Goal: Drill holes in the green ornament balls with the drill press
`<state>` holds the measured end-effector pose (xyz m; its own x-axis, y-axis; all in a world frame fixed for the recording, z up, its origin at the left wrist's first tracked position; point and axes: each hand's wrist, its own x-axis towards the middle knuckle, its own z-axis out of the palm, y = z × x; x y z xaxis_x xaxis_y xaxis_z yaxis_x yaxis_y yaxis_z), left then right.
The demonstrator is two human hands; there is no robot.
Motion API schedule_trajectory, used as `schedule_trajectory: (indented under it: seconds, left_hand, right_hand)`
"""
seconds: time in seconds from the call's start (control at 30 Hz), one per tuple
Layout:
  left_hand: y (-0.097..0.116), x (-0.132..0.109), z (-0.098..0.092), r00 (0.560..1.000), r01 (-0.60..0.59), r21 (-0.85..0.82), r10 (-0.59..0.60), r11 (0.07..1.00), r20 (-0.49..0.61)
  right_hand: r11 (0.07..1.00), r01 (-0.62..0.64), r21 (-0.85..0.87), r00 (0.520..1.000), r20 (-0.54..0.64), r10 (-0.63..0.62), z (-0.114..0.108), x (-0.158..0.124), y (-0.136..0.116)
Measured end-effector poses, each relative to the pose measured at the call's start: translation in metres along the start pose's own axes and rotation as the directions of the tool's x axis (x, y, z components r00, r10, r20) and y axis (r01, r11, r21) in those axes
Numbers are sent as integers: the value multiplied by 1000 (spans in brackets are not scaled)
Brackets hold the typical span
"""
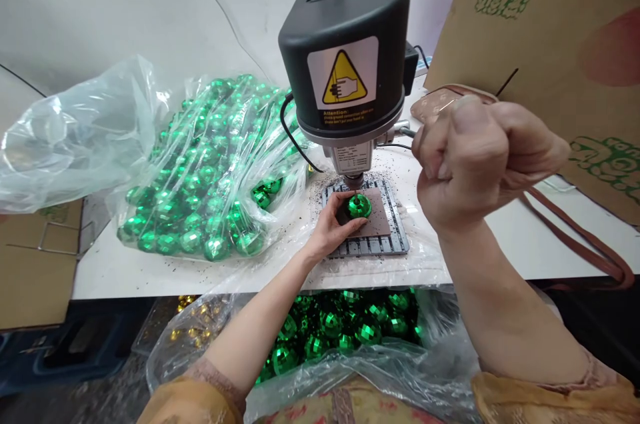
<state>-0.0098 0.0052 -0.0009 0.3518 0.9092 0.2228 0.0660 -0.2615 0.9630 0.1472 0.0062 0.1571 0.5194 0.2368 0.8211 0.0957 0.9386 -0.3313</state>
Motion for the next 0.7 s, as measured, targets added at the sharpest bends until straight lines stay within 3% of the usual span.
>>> schedule_trajectory:
  seconds: [0.3,0.47,0.7]
  left_hand:
    - [-1,0,0,1000,0,-2,0,1000,-9]
    - [0,0,0,1000,7,-2,-7,1000,-10]
    - [1,-1,2,1000,2,-20,-3,1000,-25]
  right_hand:
    - [999,23,-37,999,-26,-24,-7,-9,-1]
    - [997,17,-70,999,45,-14,-15,-15,1]
    - [995,99,30,993,58,-101,-17,-17,6]
